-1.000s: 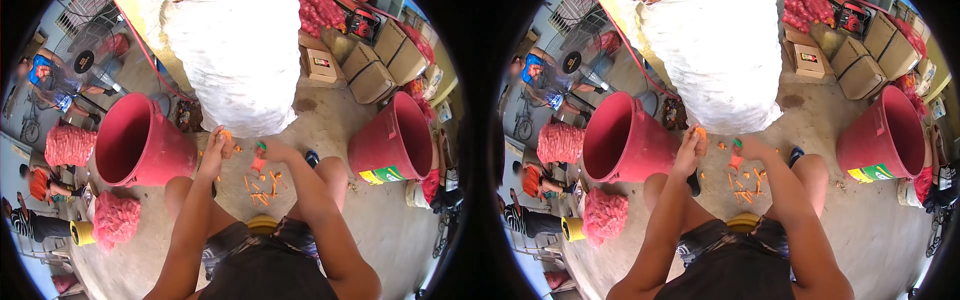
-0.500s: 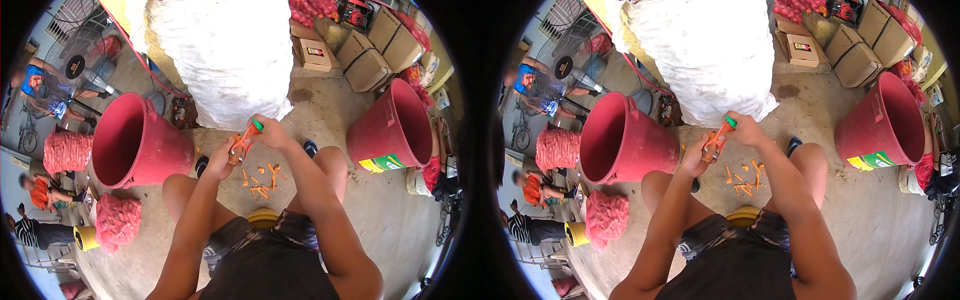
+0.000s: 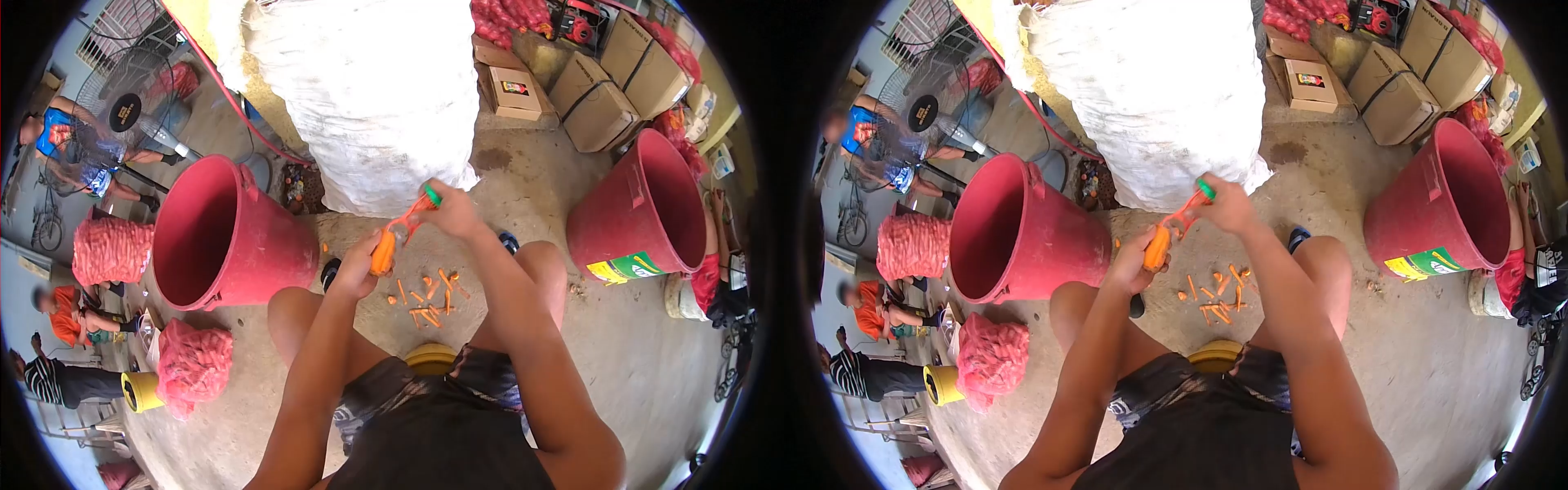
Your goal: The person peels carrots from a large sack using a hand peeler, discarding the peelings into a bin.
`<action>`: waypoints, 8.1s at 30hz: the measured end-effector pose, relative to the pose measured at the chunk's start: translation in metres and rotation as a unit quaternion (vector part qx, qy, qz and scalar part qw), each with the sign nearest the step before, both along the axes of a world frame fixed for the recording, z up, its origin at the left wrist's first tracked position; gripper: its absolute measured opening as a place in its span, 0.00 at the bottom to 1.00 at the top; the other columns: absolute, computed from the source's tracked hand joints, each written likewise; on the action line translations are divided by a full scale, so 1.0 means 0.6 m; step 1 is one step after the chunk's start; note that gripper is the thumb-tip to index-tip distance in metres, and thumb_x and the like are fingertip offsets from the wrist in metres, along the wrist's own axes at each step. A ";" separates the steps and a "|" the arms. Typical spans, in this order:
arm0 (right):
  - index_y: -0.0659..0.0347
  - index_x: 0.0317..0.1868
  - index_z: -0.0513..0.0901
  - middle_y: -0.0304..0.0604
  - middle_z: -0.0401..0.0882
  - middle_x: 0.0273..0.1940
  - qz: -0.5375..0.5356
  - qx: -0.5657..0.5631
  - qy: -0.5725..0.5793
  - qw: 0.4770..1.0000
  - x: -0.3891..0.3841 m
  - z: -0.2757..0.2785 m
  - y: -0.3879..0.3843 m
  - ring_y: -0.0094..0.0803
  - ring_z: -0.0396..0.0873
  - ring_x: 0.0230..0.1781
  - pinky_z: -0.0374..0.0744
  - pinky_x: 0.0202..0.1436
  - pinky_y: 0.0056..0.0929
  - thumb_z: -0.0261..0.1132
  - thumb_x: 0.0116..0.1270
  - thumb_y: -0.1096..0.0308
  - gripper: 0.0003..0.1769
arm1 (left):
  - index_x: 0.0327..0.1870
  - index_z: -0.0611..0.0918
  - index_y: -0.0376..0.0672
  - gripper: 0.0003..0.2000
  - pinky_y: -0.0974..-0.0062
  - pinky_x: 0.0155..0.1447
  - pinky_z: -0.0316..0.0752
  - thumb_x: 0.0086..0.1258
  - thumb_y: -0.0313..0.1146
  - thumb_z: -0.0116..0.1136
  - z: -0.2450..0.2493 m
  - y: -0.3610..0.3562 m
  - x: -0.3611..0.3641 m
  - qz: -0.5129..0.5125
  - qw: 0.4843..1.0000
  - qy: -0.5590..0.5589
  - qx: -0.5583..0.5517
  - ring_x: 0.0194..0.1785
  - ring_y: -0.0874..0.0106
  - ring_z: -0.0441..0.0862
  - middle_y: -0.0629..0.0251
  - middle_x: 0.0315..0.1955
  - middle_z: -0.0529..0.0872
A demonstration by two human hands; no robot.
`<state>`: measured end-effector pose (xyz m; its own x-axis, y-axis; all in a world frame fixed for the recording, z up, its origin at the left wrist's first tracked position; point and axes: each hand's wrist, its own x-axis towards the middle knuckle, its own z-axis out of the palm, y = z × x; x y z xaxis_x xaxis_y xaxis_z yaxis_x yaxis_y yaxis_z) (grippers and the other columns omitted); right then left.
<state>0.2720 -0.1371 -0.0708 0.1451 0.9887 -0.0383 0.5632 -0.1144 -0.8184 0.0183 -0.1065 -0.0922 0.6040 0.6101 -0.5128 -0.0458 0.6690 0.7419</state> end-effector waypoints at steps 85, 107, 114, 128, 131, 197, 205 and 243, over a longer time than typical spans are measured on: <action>0.55 0.59 0.87 0.48 0.89 0.50 -0.007 0.036 0.087 0.996 0.016 0.013 -0.005 0.35 0.89 0.48 0.85 0.53 0.34 0.84 0.58 0.63 0.28 | 0.58 0.82 0.44 0.20 0.71 0.43 0.80 0.88 0.52 0.48 0.008 -0.014 0.004 0.026 0.998 -0.027 -0.048 0.40 0.70 0.84 0.63 0.44 0.87; 0.51 0.57 0.88 0.46 0.89 0.45 0.014 0.100 0.079 0.992 0.012 0.015 -0.020 0.38 0.87 0.42 0.86 0.47 0.38 0.83 0.60 0.62 0.24 | 0.60 0.82 0.44 0.21 0.70 0.44 0.80 0.87 0.53 0.50 0.018 -0.010 -0.003 -0.020 0.995 -0.049 -0.085 0.39 0.70 0.82 0.61 0.46 0.87; 0.54 0.55 0.87 0.47 0.90 0.40 0.083 0.189 0.005 0.979 -0.049 0.022 -0.055 0.37 0.89 0.40 0.85 0.47 0.38 0.83 0.61 0.61 0.23 | 0.64 0.81 0.44 0.22 0.70 0.44 0.80 0.87 0.53 0.49 0.004 -0.013 0.016 0.068 0.992 -0.014 -0.103 0.39 0.68 0.82 0.64 0.41 0.85; 0.52 0.62 0.81 0.54 0.87 0.50 0.088 0.055 -0.188 0.977 -0.107 -0.001 -0.071 0.54 0.88 0.48 0.86 0.51 0.50 0.70 0.67 0.67 0.22 | 0.55 0.84 0.50 0.13 0.77 0.26 0.76 0.85 0.47 0.54 -0.015 0.029 -0.001 0.225 0.971 -0.016 -0.081 0.26 0.78 0.80 0.72 0.31 0.86; 0.54 0.63 0.79 0.55 0.87 0.48 0.084 0.037 -0.206 0.974 -0.120 0.006 -0.071 0.56 0.88 0.47 0.86 0.53 0.51 0.69 0.68 0.66 0.23 | 0.55 0.83 0.49 0.12 0.78 0.26 0.76 0.84 0.44 0.54 -0.011 0.022 0.010 0.241 0.968 -0.033 -0.062 0.25 0.78 0.79 0.73 0.30 0.85; 0.59 0.52 0.88 0.62 0.88 0.41 0.013 0.054 -0.016 0.998 0.022 0.095 -0.023 0.62 0.86 0.46 0.82 0.51 0.54 0.66 0.70 0.68 0.13 | 0.58 0.78 0.34 0.16 0.66 0.55 0.81 0.77 0.34 0.59 0.181 0.145 0.068 0.057 0.934 -0.005 0.352 0.47 0.66 0.86 0.55 0.47 0.87; 0.62 0.52 0.87 0.63 0.88 0.45 0.056 -0.033 -0.071 0.995 -0.023 0.044 -0.009 0.61 0.86 0.51 0.83 0.56 0.53 0.65 0.65 0.68 0.16 | 0.56 0.82 0.33 0.18 0.73 0.56 0.79 0.71 0.32 0.71 0.063 0.043 0.030 0.016 0.917 0.143 0.373 0.47 0.75 0.85 0.61 0.45 0.89; 0.55 0.55 0.83 0.47 0.89 0.36 -0.055 0.060 -0.006 0.997 0.018 0.012 0.017 0.43 0.88 0.36 0.84 0.43 0.43 0.87 0.55 0.55 0.31 | 0.71 0.78 0.52 0.17 0.68 0.45 0.84 0.88 0.43 0.52 -0.001 0.024 0.005 0.025 0.999 -0.024 -0.024 0.45 0.71 0.86 0.67 0.50 0.86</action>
